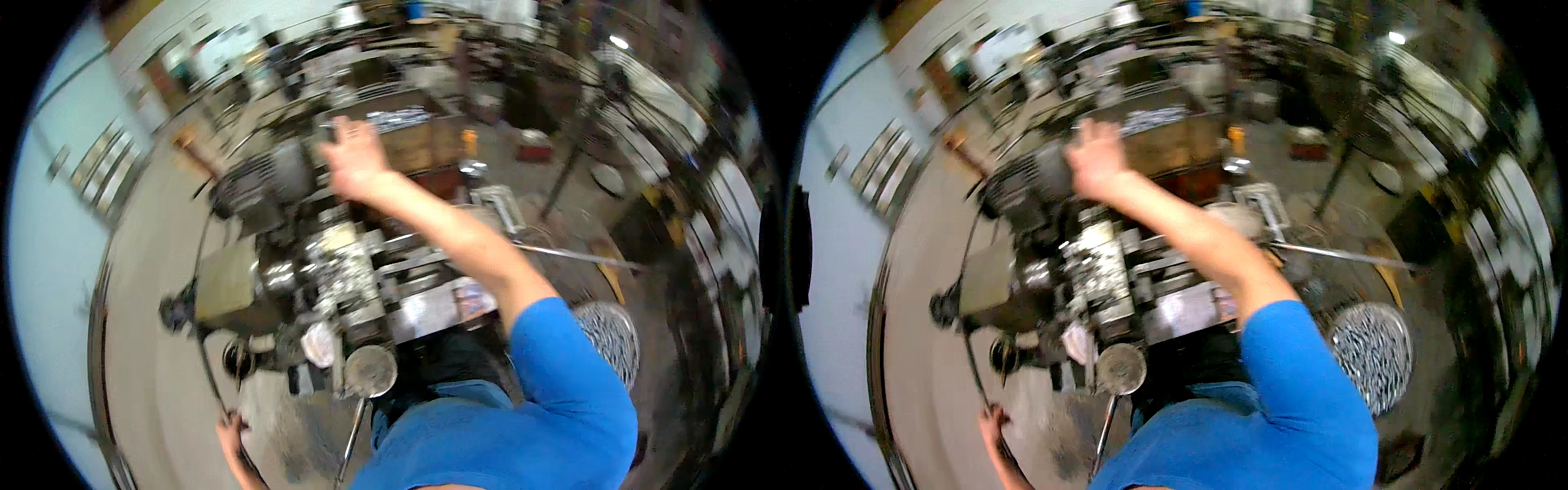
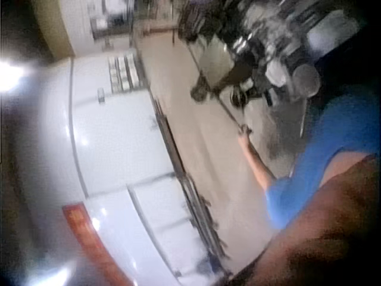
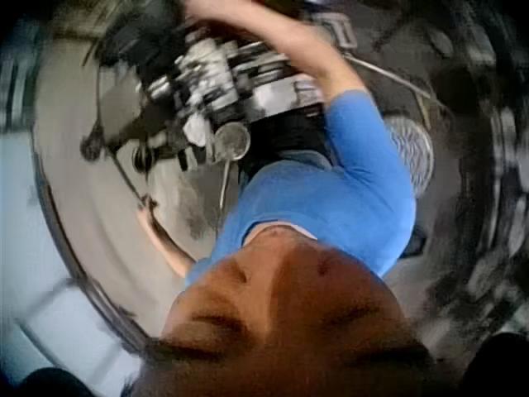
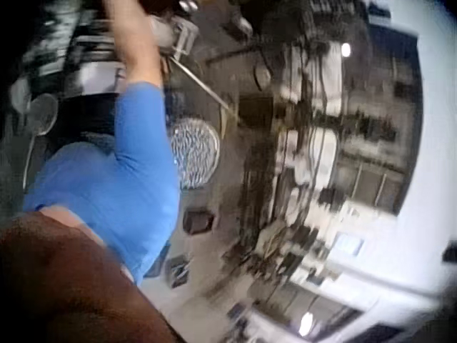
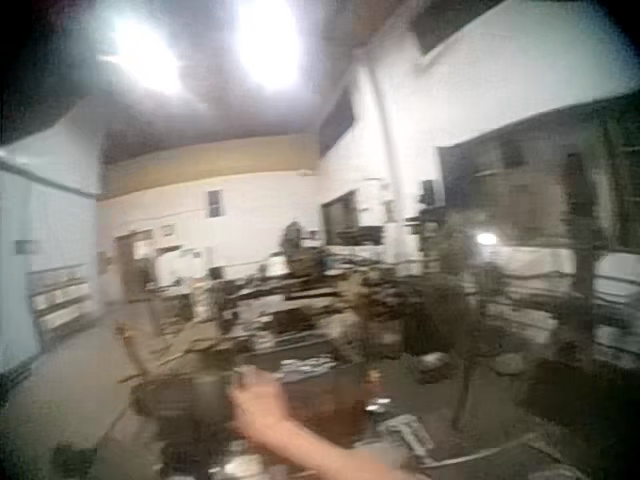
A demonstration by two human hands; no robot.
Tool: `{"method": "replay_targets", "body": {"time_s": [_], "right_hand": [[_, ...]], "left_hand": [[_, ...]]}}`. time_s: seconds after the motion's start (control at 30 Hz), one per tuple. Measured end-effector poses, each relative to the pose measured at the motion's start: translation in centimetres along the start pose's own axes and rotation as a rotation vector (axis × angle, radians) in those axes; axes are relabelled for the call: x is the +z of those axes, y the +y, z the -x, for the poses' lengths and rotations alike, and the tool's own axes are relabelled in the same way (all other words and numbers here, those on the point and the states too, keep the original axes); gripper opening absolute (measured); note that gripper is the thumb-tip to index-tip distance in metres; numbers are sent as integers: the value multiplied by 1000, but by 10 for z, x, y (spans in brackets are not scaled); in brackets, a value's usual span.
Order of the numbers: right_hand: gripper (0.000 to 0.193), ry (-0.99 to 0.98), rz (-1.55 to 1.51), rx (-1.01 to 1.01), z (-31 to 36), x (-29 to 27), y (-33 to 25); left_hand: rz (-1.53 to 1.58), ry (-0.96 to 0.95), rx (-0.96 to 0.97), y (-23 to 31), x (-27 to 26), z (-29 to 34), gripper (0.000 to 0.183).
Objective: The person operates a manual lathe machine by moving levers to process metal components. They pick up individual metal pieces from a container and place them into a circular bin after processing.
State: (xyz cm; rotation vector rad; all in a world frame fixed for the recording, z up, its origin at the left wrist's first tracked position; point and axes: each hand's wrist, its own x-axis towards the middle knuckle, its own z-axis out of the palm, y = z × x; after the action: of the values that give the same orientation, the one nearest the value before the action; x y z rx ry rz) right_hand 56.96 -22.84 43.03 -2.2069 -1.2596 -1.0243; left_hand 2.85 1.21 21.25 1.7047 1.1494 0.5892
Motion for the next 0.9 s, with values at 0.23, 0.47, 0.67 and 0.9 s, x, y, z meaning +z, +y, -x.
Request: {"method": "replay_targets", "body": {"time_s": [0.23, 0.47, 0.67, 0.9], "right_hand": [[53, 52, -771, 100, 171, -20, -30], [45, -340, -86, 926, 461, -88, 83], [43, -855, 338, 1192, 563, -145, 159], [30, -982, 275, 1053, 599, -133, 207]], "left_hand": [[47, 161, -193, 12, 10, 41, 32], [21, 36, -231, 20, 34, 4, 34], [8, 14, -269, 19, 32, 1, 35], [24, 6, -267, 16, 18, 2, 37]]}}
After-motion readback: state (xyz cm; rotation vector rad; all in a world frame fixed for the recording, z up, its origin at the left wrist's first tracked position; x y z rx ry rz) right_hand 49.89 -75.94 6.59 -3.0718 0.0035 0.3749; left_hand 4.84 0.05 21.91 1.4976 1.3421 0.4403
